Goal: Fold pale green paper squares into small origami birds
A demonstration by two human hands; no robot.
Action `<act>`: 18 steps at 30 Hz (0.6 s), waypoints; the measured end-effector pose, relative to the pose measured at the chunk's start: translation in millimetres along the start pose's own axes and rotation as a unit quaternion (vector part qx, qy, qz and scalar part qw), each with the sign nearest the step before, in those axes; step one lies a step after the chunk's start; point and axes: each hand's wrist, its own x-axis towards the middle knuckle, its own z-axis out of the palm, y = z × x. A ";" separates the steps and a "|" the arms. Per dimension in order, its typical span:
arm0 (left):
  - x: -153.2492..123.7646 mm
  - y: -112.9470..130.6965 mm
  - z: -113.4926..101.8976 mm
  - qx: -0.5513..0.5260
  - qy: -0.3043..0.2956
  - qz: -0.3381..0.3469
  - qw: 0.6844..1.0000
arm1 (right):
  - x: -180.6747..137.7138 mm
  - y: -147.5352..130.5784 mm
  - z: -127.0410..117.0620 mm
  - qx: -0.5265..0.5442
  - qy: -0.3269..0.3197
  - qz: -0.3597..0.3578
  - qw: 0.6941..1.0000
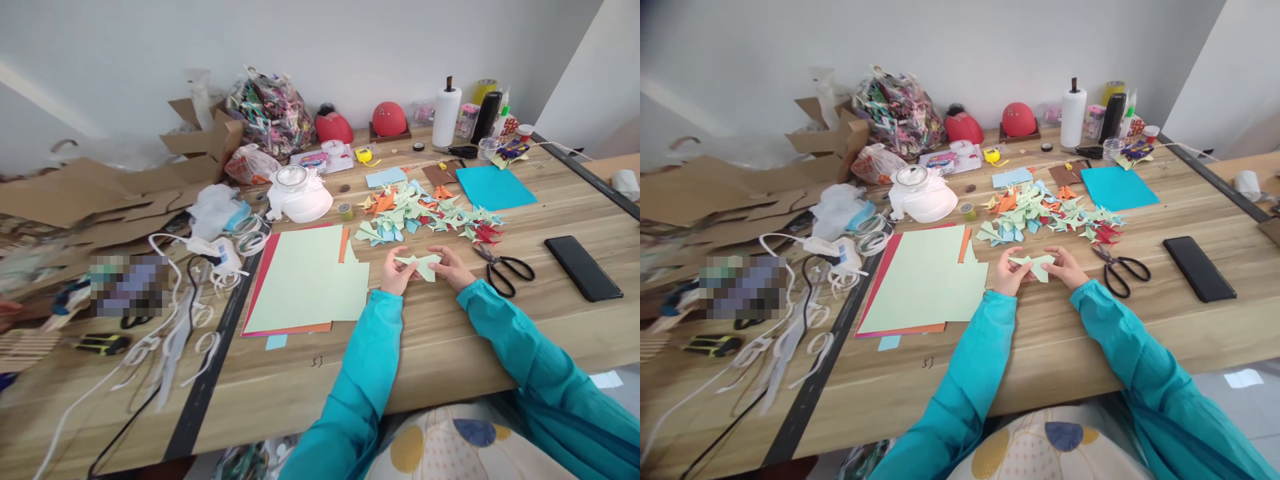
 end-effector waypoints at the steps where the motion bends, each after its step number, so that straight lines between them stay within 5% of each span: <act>1: 0.6 -1.4 0.3 -0.006 0.002 0.005 1.000 | -0.2 0.2 -0.1 0.013 -0.003 0.000 1.000; 11: -1.4 -21.3 6.5 -0.028 0.020 -0.005 0.999 | -4.4 1.3 4.3 -0.127 -0.056 -0.041 0.989; 18: 0.0 -23.3 4.2 -0.020 0.000 -0.015 1.000 | -6.2 1.2 6.4 -0.107 -0.047 -0.025 0.993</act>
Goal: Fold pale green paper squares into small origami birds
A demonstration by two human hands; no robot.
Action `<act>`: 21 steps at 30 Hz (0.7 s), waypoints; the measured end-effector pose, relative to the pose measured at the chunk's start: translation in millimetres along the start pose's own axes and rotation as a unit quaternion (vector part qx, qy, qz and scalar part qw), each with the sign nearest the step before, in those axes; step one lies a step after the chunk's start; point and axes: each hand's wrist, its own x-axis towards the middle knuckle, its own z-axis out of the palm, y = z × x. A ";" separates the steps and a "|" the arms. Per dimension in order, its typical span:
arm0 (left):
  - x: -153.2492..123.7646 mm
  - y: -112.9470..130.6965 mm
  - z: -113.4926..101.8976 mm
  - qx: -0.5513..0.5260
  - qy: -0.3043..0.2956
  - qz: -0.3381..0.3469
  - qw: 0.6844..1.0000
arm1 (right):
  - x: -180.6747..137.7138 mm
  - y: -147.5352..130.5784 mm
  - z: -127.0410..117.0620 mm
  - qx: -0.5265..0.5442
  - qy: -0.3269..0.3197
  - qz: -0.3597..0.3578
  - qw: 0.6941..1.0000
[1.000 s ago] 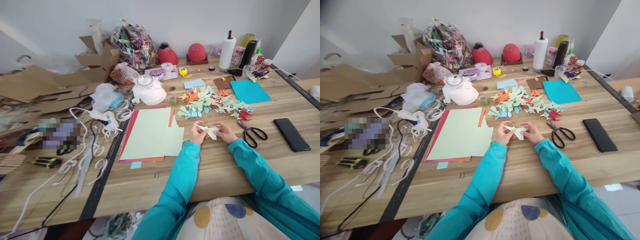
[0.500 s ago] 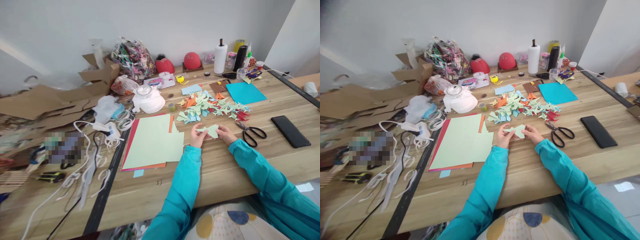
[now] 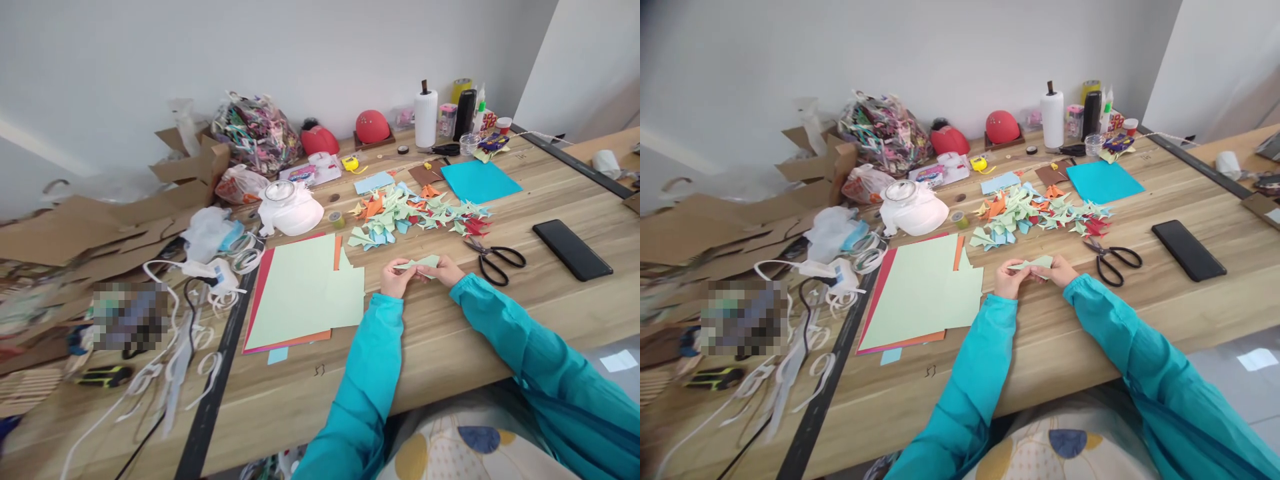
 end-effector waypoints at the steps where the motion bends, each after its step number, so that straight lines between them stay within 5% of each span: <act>1: 0.1 0.3 -0.5 0.006 0.000 -0.003 1.000 | -0.1 0.6 0.8 0.005 0.001 0.003 1.000; 11: 2.7 0.3 -4.6 0.000 0.020 0.000 1.000 | 1.5 1.9 2.1 0.014 -0.001 0.009 1.000; 21: 1.9 8.5 -3.1 0.001 0.038 -0.025 0.999 | 5.7 3.4 0.2 0.026 0.072 0.013 0.997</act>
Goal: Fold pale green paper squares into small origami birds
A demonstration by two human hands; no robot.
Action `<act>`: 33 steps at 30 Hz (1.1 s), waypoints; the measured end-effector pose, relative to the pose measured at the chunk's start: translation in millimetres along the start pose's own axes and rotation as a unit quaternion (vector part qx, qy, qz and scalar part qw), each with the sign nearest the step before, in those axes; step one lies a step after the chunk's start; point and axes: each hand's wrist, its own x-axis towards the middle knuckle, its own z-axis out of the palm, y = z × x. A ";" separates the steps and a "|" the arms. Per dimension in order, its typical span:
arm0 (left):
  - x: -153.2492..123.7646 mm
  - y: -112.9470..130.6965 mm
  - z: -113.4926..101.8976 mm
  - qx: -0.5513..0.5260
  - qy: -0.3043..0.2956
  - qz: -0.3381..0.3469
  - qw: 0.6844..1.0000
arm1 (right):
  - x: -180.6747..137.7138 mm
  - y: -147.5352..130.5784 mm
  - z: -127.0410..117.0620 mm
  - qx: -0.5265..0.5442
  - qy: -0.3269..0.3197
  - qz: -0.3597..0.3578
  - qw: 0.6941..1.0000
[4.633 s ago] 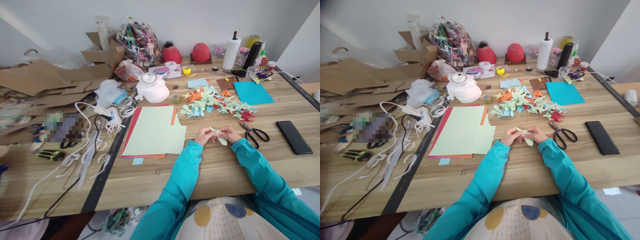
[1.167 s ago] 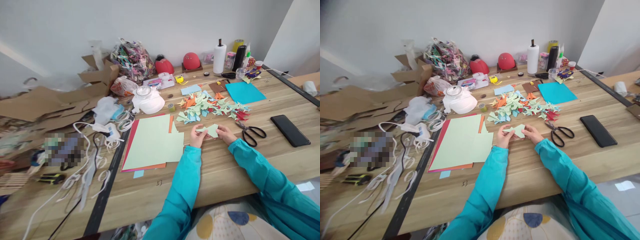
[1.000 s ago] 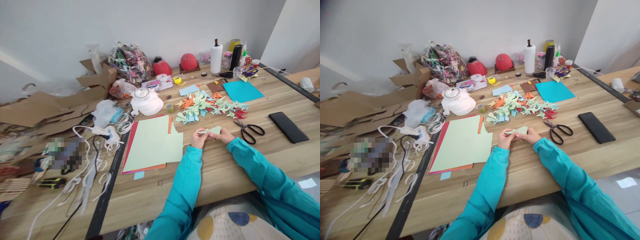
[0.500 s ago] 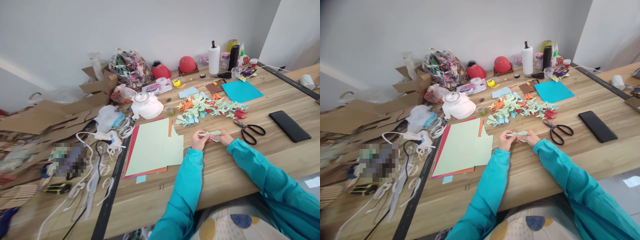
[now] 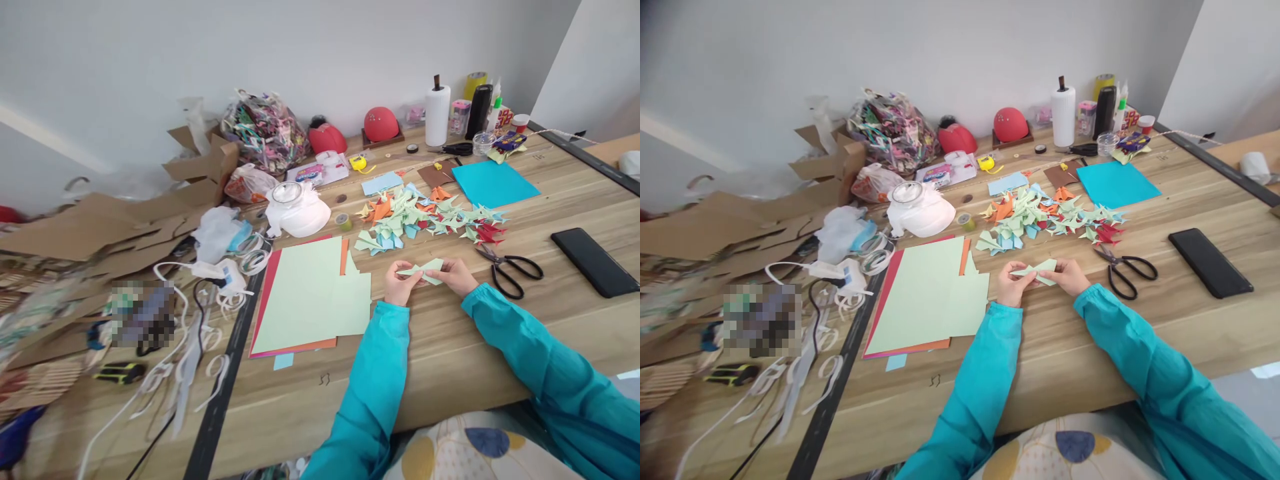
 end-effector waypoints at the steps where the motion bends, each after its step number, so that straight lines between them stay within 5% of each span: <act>1: 0.1 0.0 -0.1 0.002 -0.007 -0.004 1.000 | -0.1 -0.4 0.1 -0.010 0.000 0.001 1.000; 10: -2.3 4.5 -2.6 0.056 -0.052 0.002 0.997 | -4.2 -7.6 2.2 -0.093 -0.012 -0.021 0.995; 21: -0.4 0.3 -3.7 -0.002 0.006 -0.011 1.000 | -0.5 -6.3 6.9 -0.023 0.073 0.044 0.996; 33: -0.2 0.5 -4.1 -0.013 0.020 -0.010 1.000 | -0.7 -11.9 4.1 0.006 0.064 0.019 0.998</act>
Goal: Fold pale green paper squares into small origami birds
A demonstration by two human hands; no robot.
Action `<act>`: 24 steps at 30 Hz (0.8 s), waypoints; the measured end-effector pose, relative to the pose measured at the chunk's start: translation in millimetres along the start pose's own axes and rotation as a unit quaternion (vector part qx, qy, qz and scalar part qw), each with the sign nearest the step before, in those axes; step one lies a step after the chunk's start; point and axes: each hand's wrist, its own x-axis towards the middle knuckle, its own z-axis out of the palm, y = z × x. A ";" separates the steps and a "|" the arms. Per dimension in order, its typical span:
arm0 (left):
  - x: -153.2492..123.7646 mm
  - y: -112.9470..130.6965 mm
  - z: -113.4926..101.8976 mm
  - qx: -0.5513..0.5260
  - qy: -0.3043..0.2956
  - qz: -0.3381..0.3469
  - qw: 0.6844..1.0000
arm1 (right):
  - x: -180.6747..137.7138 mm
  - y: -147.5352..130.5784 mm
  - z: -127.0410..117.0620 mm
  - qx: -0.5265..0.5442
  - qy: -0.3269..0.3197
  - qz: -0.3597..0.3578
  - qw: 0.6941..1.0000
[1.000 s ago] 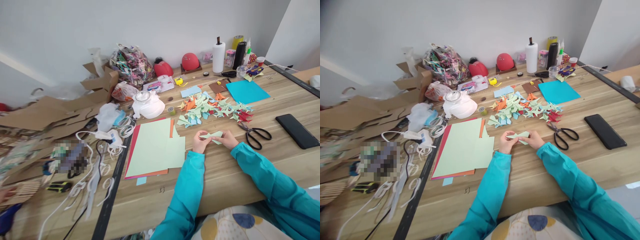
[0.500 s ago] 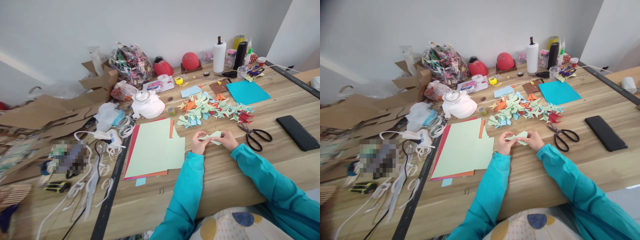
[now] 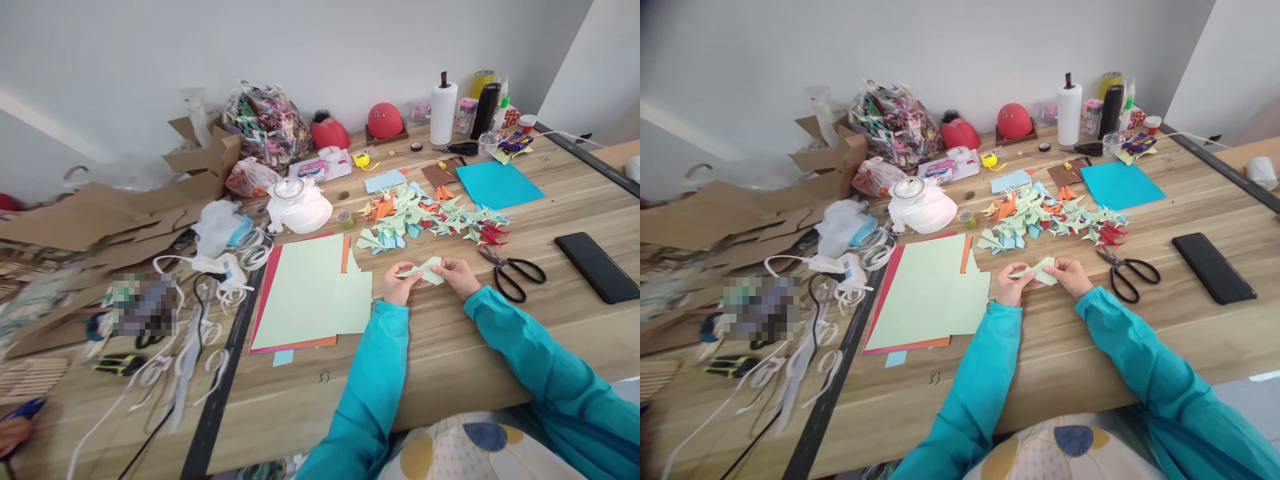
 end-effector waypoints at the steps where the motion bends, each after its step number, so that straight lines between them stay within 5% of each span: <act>1: -1.0 1.4 0.8 0.009 0.000 0.003 1.000 | -0.1 0.4 0.4 0.001 -0.011 0.002 1.000; 11: -6.9 9.6 4.3 0.040 -0.046 0.015 0.998 | -1.9 4.5 -0.4 -0.034 -0.088 0.003 0.995; 19: 0.3 5.2 -2.0 0.020 -0.070 0.003 0.997 | 0.1 2.5 -2.7 0.041 0.003 -0.010 0.999; 24: 1.0 4.4 -2.4 0.018 -0.076 0.009 0.997 | -2.0 2.1 -1.9 -0.005 -0.034 -0.037 0.999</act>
